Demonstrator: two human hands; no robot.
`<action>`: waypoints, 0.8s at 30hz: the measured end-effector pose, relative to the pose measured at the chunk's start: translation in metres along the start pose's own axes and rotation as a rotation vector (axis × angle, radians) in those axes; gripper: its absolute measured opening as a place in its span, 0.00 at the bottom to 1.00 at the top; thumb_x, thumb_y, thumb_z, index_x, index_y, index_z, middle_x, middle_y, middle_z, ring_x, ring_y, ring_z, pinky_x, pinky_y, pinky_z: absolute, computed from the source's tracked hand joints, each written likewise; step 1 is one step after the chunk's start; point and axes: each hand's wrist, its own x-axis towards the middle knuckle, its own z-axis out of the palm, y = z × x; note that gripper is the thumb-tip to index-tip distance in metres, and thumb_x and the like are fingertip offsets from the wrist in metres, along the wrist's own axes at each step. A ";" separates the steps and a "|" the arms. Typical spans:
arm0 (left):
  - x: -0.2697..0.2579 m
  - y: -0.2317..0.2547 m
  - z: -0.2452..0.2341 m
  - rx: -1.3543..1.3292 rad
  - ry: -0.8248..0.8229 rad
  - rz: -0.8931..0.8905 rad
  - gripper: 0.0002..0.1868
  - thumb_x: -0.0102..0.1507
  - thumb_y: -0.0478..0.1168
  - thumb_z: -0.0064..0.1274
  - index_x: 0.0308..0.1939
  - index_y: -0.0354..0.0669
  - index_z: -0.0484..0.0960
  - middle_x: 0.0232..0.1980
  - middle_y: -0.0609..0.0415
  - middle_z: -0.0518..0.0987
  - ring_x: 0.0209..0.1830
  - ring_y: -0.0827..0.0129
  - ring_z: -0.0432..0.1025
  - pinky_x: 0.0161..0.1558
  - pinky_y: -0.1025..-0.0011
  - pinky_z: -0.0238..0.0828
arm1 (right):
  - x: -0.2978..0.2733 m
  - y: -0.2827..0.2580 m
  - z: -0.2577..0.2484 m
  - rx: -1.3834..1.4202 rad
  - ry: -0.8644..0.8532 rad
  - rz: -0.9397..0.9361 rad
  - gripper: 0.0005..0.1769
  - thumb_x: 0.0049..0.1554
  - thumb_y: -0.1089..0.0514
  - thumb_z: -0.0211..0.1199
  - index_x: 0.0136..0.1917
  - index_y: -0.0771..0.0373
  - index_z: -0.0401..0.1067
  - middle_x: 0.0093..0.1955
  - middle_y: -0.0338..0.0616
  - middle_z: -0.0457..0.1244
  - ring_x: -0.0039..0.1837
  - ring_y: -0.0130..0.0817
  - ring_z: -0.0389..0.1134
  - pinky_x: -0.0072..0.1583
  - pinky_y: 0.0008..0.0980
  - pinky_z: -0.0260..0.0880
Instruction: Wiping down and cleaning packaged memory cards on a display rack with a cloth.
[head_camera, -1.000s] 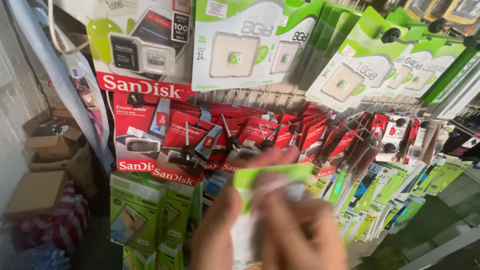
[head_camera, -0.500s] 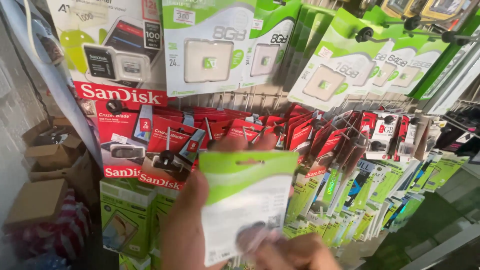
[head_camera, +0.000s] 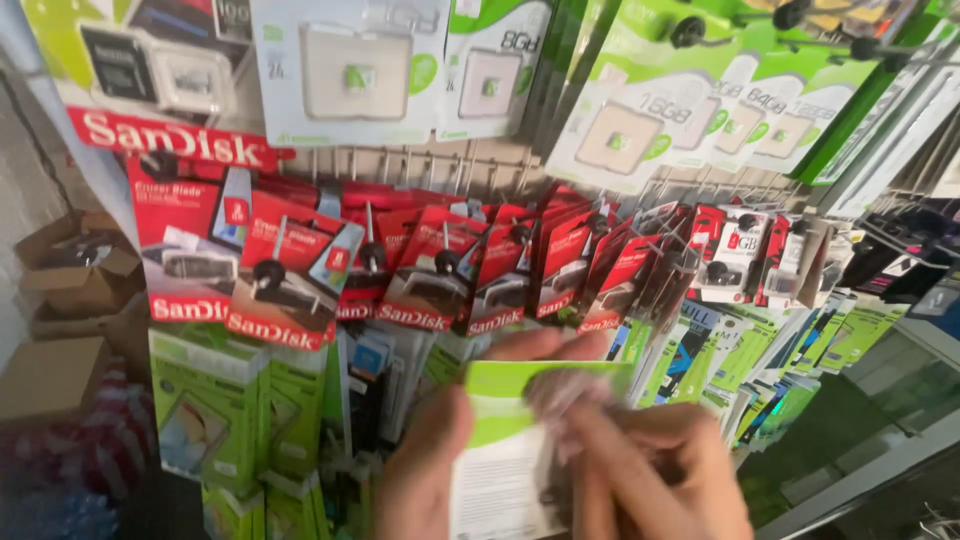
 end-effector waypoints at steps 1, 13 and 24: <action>-0.004 -0.002 -0.001 0.056 0.087 -0.076 0.39 0.66 0.61 0.26 0.69 0.46 0.79 0.66 0.51 0.84 0.61 0.63 0.78 0.63 0.61 0.68 | -0.001 -0.001 -0.002 -0.010 -0.005 -0.010 0.11 0.47 0.67 0.69 0.45 0.60 0.82 0.37 0.39 0.62 0.30 0.21 0.58 0.31 0.19 0.57; -0.011 0.001 0.018 -0.807 -0.345 0.220 0.19 0.74 0.49 0.38 0.66 0.47 0.68 0.75 0.41 0.66 0.71 0.50 0.63 0.66 0.43 0.64 | -0.028 0.031 -0.025 -0.166 -0.675 0.165 0.06 0.42 0.39 0.77 0.31 0.37 0.87 0.26 0.19 0.68 0.32 0.08 0.69 0.39 0.13 0.65; -0.018 0.007 0.031 0.074 -0.164 0.594 0.33 0.64 0.33 0.47 0.74 0.34 0.63 0.79 0.45 0.52 0.82 0.54 0.50 0.79 0.49 0.48 | -0.042 0.028 -0.015 0.194 -0.132 0.213 0.14 0.48 0.48 0.67 0.40 0.58 0.85 0.27 0.38 0.75 0.25 0.20 0.72 0.30 0.16 0.68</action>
